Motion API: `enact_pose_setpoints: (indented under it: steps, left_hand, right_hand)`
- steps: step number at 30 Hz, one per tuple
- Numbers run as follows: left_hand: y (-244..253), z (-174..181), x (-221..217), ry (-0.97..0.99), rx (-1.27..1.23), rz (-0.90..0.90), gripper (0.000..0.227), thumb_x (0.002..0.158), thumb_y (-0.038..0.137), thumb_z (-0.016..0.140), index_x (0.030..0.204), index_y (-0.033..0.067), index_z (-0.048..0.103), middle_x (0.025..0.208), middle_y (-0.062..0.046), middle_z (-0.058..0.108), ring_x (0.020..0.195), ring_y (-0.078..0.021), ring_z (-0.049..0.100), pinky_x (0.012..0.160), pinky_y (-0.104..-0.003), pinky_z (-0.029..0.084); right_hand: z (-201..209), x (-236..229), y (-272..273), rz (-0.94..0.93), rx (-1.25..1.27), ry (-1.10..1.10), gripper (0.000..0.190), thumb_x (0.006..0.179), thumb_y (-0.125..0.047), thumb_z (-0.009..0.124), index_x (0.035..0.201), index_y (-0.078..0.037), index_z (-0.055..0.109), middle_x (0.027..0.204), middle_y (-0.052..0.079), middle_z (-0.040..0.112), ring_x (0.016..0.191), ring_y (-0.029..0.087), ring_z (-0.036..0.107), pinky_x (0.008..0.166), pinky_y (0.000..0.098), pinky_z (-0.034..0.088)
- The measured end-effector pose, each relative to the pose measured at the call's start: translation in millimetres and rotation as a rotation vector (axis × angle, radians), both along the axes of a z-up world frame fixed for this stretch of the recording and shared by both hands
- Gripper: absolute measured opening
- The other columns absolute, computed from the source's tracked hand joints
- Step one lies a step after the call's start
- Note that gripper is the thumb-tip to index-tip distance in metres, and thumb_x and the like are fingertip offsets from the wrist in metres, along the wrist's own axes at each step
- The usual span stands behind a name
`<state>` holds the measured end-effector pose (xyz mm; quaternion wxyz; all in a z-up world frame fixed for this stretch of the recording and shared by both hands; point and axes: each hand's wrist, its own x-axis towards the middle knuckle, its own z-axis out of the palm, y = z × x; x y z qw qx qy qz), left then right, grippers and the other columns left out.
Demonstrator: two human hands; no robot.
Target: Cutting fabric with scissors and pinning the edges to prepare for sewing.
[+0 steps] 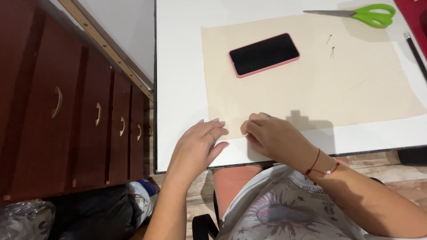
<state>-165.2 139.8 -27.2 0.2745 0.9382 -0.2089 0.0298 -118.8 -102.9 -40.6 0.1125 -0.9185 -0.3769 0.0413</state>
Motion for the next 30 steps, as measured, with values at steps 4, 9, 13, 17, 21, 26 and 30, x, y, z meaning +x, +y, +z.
enact_pose_setpoints:
  steps: [4,9,13,17,21,26,30]
  left_hand:
    - [4.2,-1.5,-2.0,-0.030,-0.018,-0.009,0.028,0.088,0.019,0.077,0.115,0.0131,0.075,0.121,-0.006,0.075,0.127,-0.0270,0.065,0.118,-0.048,0.038]
    - [8.3,-12.7,0.5,-0.089,-0.011,0.013,0.022,0.090,0.019,0.075,0.112,0.0145,0.077,0.116,-0.003,0.077,0.123,-0.0222,0.068,0.118,-0.044,0.040]
    - [4.1,-19.6,1.1,-0.173,-0.011,0.054,0.011,0.091,0.014,0.075,0.102,0.0154,0.077,0.106,0.000,0.078,0.115,-0.0191,0.071,0.114,-0.040,0.046]
    - [2.5,-25.3,-1.0,-0.177,-0.053,0.136,0.008,0.088,0.019,0.078,0.095,0.0192,0.075,0.100,0.005,0.077,0.112,-0.0170,0.072,0.117,-0.041,0.043]
    - [4.0,-30.9,-5.6,-0.127,-0.073,0.214,0.008,0.087,0.022,0.078,0.094,0.0226,0.075,0.097,0.008,0.073,0.105,-0.0156,0.069,0.114,-0.042,0.044]
    - [-3.3,-18.5,-11.3,0.004,-0.162,0.359,0.003,0.086,0.018,0.076,0.089,0.0196,0.076,0.087,0.005,0.063,0.095,-0.0192,0.060,0.101,-0.042,0.039]
    - [-6.6,-9.7,-10.3,0.058,-0.184,0.391,0.002,0.087,0.017,0.075,0.085,0.0180,0.075,0.087,0.003,0.062,0.093,-0.0205,0.058,0.097,-0.043,0.036]
  right_hand:
    - [-10.4,0.1,3.3,-0.057,-0.062,-0.008,0.012,0.090,-0.028,0.062,0.098,-0.022,0.055,0.090,-0.003,0.056,0.094,0.020,0.064,0.077,0.0356,0.057]
    - [1.7,3.0,8.2,-0.124,0.016,0.053,0.013,0.086,-0.024,0.064,0.094,-0.026,0.054,0.084,-0.008,0.054,0.090,0.016,0.064,0.078,0.0314,0.057]
    - [2.1,2.5,12.0,-0.121,0.078,0.101,0.018,0.083,-0.026,0.070,0.095,-0.024,0.057,0.086,-0.007,0.056,0.093,0.016,0.065,0.079,0.0328,0.055]
    - [-8.6,0.1,20.3,-0.060,0.118,0.050,0.018,0.086,-0.031,0.071,0.099,-0.022,0.062,0.098,-0.007,0.059,0.102,0.015,0.063,0.089,0.0326,0.050]
    - [-12.7,1.7,26.6,-0.098,0.166,0.094,0.008,0.092,-0.027,0.069,0.092,-0.019,0.068,0.096,-0.008,0.060,0.101,0.015,0.064,0.090,0.0317,0.048]
    - [-18.4,2.9,27.7,-0.208,0.223,0.142,0.006,0.095,-0.031,0.069,0.095,-0.025,0.067,0.088,-0.010,0.057,0.096,0.011,0.063,0.089,0.0309,0.047]
    - [-11.0,-0.2,34.8,-0.241,0.224,0.130,0.004,0.092,-0.029,0.070,0.090,-0.027,0.067,0.085,-0.009,0.056,0.091,0.012,0.063,0.085,0.0320,0.047]
